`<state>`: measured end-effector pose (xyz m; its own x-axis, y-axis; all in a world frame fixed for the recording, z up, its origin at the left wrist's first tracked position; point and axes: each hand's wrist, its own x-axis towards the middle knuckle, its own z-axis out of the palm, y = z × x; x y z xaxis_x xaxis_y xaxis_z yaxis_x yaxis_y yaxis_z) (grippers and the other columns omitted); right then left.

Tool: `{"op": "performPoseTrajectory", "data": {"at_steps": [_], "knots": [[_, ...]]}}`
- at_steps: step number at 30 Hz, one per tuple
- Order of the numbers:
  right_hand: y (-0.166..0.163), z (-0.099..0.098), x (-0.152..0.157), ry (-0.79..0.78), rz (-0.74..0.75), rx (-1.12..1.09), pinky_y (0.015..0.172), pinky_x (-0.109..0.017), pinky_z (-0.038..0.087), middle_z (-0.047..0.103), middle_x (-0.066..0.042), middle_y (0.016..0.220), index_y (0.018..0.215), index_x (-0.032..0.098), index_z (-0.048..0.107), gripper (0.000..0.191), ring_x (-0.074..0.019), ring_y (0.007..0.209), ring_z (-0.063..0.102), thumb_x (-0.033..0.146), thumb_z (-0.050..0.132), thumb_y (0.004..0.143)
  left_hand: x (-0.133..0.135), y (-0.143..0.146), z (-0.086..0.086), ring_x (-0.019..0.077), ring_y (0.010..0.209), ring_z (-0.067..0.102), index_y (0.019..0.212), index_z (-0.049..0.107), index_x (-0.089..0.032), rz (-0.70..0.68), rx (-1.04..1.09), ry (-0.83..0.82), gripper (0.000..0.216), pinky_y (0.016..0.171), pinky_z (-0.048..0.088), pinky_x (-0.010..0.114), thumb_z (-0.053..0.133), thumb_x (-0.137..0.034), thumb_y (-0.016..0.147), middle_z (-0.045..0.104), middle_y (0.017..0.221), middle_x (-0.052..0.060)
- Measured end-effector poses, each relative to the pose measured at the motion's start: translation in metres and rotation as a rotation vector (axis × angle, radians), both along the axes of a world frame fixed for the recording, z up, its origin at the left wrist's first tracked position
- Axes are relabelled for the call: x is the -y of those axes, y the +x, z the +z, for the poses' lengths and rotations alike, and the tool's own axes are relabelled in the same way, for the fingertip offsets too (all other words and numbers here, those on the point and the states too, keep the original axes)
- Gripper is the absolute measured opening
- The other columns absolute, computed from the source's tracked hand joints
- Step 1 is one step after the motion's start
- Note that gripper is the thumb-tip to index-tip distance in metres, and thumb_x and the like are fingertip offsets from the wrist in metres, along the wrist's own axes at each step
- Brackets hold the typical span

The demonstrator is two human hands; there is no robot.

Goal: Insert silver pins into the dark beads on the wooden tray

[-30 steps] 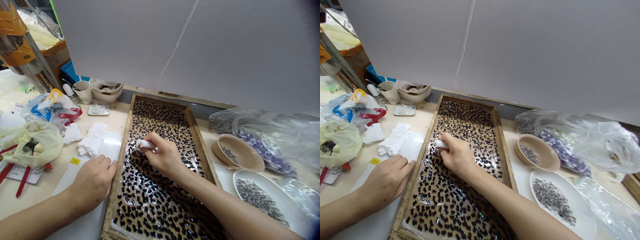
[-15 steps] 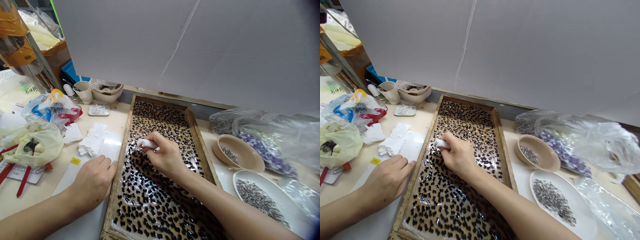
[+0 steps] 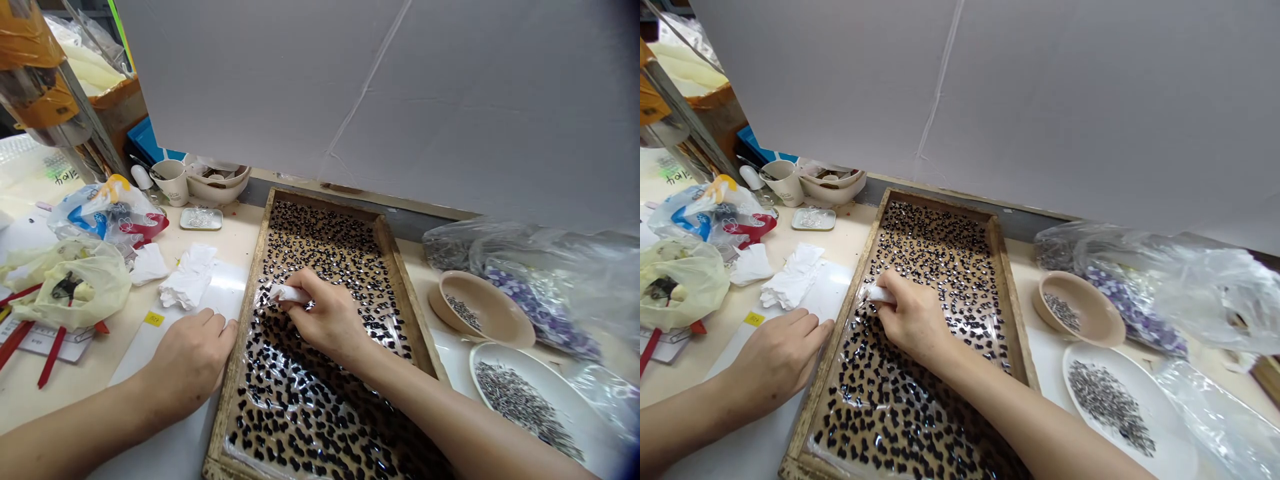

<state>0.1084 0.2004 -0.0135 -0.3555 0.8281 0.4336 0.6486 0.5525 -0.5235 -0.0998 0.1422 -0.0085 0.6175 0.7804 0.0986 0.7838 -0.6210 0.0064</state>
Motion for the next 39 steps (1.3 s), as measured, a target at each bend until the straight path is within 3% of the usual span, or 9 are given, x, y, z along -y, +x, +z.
{"op": "performPoseTrajectory", "data": {"at_steps": [16,23,29,32,35,39], "knots": [[0.0,-0.003,-0.001,0.005,-0.015,-0.025,0.045,-0.018,0.031,0.051,0.005,0.052,0.069,0.02,0.048,0.008,-0.0086,0.044,0.046,0.015,0.052,0.073,0.002,-0.001,0.0,0.019,0.065,0.049,0.089,0.058,-0.015,0.001,-0.025,0.004,0.014,0.055,0.039,0.031,0.049,-0.011,0.079,0.055,0.07,0.003],[0.012,0.009,0.002,-0.082,-0.119,-0.083,0.048,-0.019,0.036,0.06,0.004,0.06,0.073,0.022,0.05,0.008,-0.0099,0.049,0.053,0.02,0.058,0.074,0.0,0.0,0.004,0.0197,0.064,0.049,0.08,0.056,-0.017,0.02,-0.021,0.005,0.016,0.056,0.039,0.032,0.044,-0.006,0.077,0.054,0.067,0.003],[0.018,0.011,0.006,-0.06,-0.166,-0.072,0.051,-0.02,0.039,0.067,0.003,0.071,0.082,0.023,0.052,0.013,-0.012,0.057,0.06,0.021,0.063,0.075,0.0,0.001,0.005,0.0201,0.064,0.05,0.08,0.056,-0.017,0.01,-0.011,-0.013,0.014,0.056,0.041,0.033,0.045,-0.008,0.079,0.055,0.068,0.003],[0.019,0.007,0.005,-0.031,-0.143,-0.025,0.054,-0.021,0.041,0.07,0.001,0.077,0.09,0.022,0.055,0.016,-0.0136,0.06,0.063,0.022,0.063,0.077,0.001,0.002,0.004,0.02,0.064,0.05,0.084,0.057,-0.015,-0.009,-0.004,-0.016,0.013,0.056,0.041,0.033,0.046,-0.01,0.08,0.055,0.069,0.003],[0.019,0.002,0.004,0.002,-0.065,0.02,0.056,-0.022,0.041,0.069,0.001,0.074,0.085,0.021,0.058,0.008,-0.0137,0.061,0.063,0.017,0.057,0.078,0.0,0.002,0.003,0.0198,0.064,0.05,0.087,0.057,-0.014,-0.019,0.0,-0.009,0.013,0.056,0.042,0.033,0.046,-0.011,0.081,0.055,0.069,0.003],[0.018,-0.002,0.002,-0.017,-0.044,0.046,0.057,-0.021,0.04,0.068,0.002,0.071,0.08,0.021,0.059,0.012,-0.0125,0.06,0.062,0.013,0.052,0.076,0.0,0.001,0.002,0.0196,0.065,0.05,0.088,0.057,-0.013,-0.019,-0.007,-0.016,0.014,0.057,0.042,0.033,0.046,-0.012,0.081,0.056,0.07,0.004]]}}
